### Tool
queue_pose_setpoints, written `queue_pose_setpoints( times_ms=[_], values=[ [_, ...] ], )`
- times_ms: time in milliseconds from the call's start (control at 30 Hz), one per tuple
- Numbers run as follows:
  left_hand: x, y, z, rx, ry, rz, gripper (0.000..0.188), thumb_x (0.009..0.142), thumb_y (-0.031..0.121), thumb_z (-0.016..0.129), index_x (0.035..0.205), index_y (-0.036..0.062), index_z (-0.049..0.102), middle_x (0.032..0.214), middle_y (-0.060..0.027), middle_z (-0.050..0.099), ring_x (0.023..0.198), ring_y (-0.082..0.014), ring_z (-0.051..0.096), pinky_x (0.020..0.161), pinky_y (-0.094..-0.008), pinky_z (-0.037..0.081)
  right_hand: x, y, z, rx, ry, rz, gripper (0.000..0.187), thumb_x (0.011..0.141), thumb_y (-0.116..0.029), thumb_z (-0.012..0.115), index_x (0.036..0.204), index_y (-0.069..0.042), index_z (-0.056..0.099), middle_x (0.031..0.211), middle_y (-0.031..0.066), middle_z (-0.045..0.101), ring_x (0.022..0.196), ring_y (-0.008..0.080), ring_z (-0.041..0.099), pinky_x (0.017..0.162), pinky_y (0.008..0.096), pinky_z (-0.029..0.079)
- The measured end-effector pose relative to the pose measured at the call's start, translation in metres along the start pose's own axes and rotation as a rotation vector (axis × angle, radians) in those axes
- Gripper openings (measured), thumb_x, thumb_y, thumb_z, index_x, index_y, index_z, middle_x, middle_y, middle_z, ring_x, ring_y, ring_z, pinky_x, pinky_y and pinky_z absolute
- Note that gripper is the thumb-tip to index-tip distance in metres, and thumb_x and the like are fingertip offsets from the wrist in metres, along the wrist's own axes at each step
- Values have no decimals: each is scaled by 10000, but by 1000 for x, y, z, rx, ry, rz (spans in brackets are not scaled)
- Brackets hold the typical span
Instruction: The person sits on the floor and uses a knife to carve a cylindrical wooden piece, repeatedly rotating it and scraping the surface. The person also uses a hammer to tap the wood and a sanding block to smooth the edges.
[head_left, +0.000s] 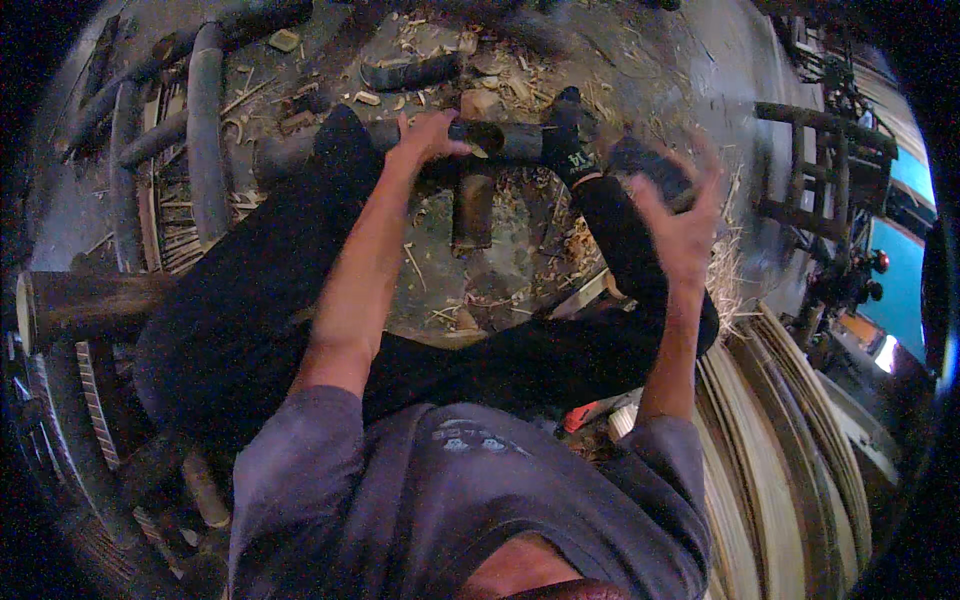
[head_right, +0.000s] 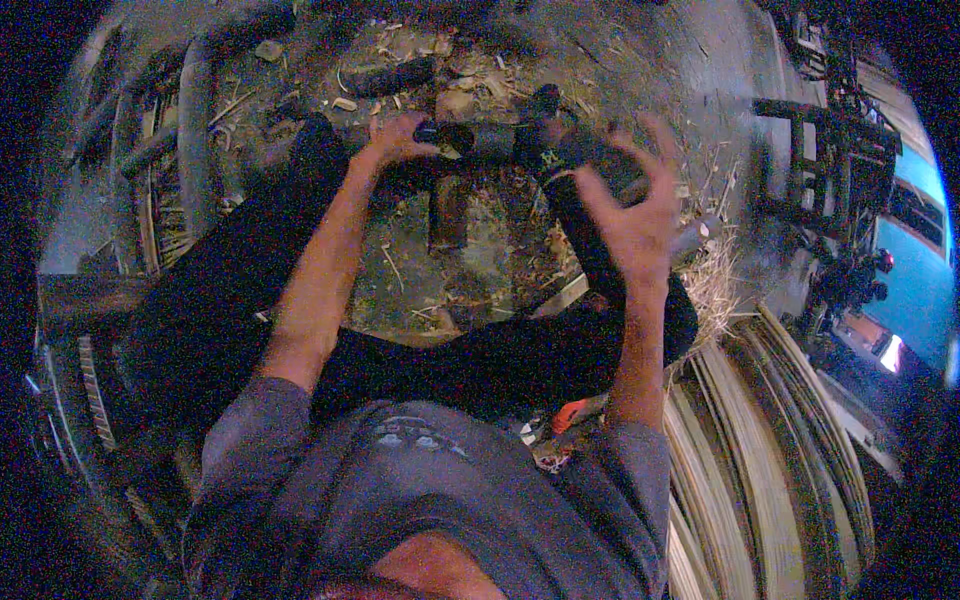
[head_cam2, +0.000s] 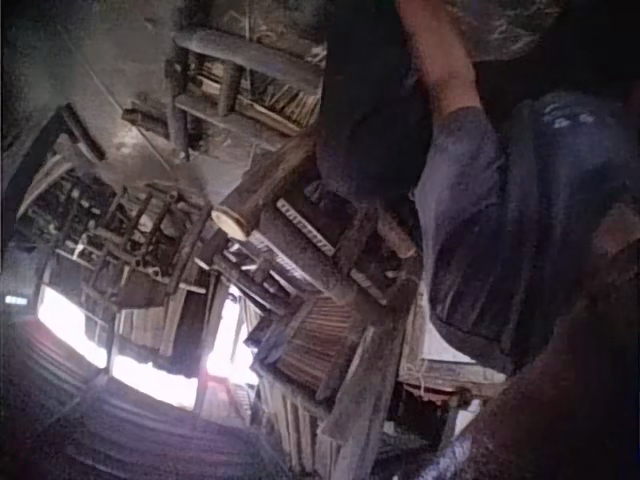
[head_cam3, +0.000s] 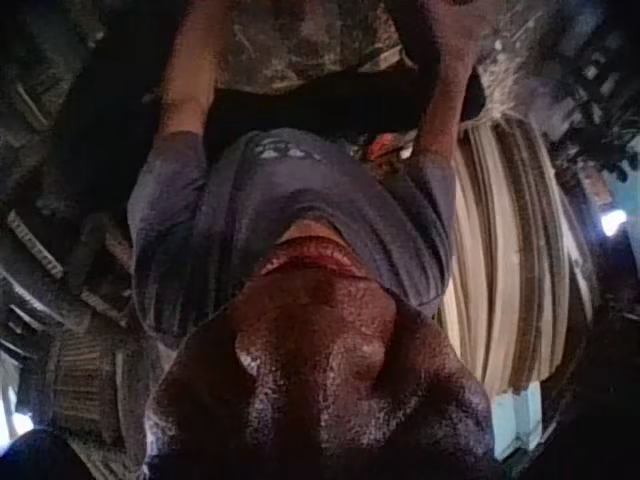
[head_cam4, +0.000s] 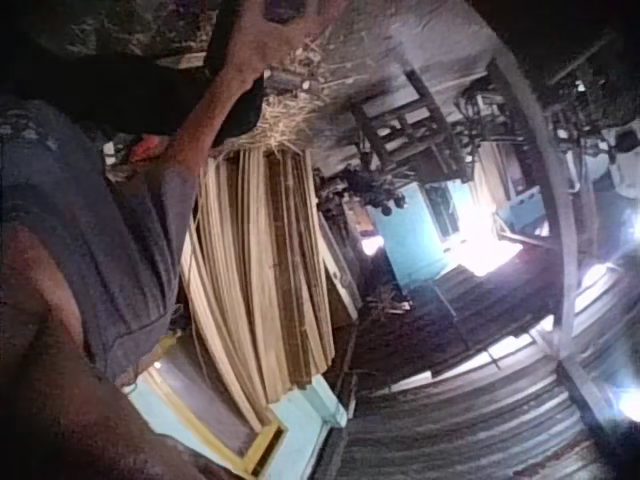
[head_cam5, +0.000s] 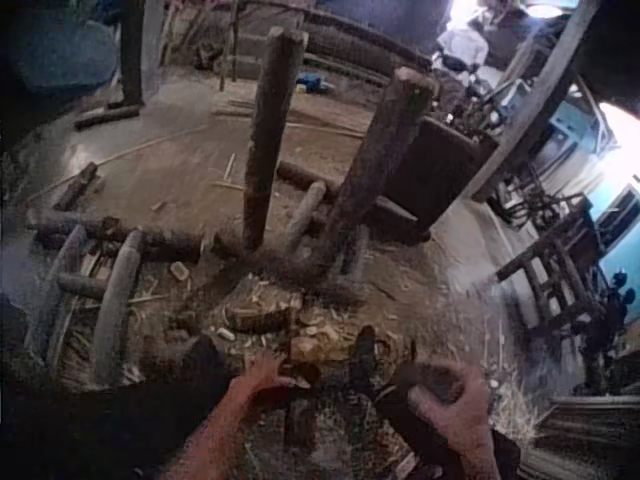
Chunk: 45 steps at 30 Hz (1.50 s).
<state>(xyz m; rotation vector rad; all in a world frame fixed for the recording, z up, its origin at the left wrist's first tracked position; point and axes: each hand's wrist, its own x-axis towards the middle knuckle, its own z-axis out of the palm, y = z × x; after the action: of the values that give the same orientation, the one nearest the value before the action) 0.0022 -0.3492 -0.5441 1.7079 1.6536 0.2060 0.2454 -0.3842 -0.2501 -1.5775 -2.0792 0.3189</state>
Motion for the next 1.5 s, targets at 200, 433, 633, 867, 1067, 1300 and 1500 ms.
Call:
queue_pose_setpoints(
  times_ms=[200, 433, 633, 867, 1067, 1300, 1500],
  values=[
    [34, -2, -45, -789, 313, -102, 540, 810, 451, 608, 1201, 89, 527, 1215, -113, 556, 1098, -281, 538, 954, -419, 381, 87, 34, 57, 1600, 322, 281, 516, 796, -373, 652, 1163, -54, 481, 1051, 115, 570, 913, 238, 555, 864, 323, 448],
    [34, 53, -111, -1848, 176, -245, 711, 897, 554, 411, 1392, 56, 296, 1327, -158, 419, 1212, -299, 416, 1046, -492, 266, 143, 13, 217, 796, -512, 785, 604, 912, -563, 362, 1099, -27, 566, 955, 89, 586, 853, 209, 557, 770, 356, 450],
    [38, 45, -97, -1804, 505, -182, 742, 888, 575, 406, 1435, 117, 204, 1476, -91, 161, 1353, -286, 157, 1094, -446, 175, 133, 55, 320, 591, -918, 88, 657, 915, -565, 326, 1403, -126, 289, 1468, 95, 179, 1355, 288, 146, 1094, 446, 180],
    [75, 25, -62, -1819, 307, -346, 696, 893, 554, 423, 1427, 140, 253, 1466, -102, 219, 1332, -295, 252, 1028, -432, 305, 133, 53, 321, 320, -850, 382, 730, 883, -636, 291, 1423, -145, 259, 1484, 131, 173, 1367, 327, 146, 1101, 461, 167],
    [152, 53, -16, -1560, 6, 227, 489, 870, 450, 542, 1155, 54, 559, 1129, -107, 576, 1010, -241, 554, 873, -386, 425, 99, 54, 268, 713, -128, 862, 733, 873, -605, 374, 1359, -57, 332, 1374, 179, 342, 1247, 325, 338, 1026, 418, 289],
    [161, 97, 21, -1446, 346, 290, 447, 804, 391, 632, 1091, 49, 606, 1044, -81, 618, 954, -196, 564, 859, -365, 442, 84, 88, 271, 830, -85, 568, 688, 916, -557, 318, 1326, -9, 377, 1297, 125, 451, 1181, 235, 425, 985, 352, 330],
    [92, 69, -56, -1488, 684, -184, 539, 859, 512, 537, 1062, 13, 557, 994, -149, 588, 914, -254, 553, 813, -432, 419, 134, 87, 296, 671, -855, 532, 856, 826, -710, 319, 1432, -112, 226, 1470, 170, 200, 1343, 361, 204, 1080, 465, 204]
  ],
)
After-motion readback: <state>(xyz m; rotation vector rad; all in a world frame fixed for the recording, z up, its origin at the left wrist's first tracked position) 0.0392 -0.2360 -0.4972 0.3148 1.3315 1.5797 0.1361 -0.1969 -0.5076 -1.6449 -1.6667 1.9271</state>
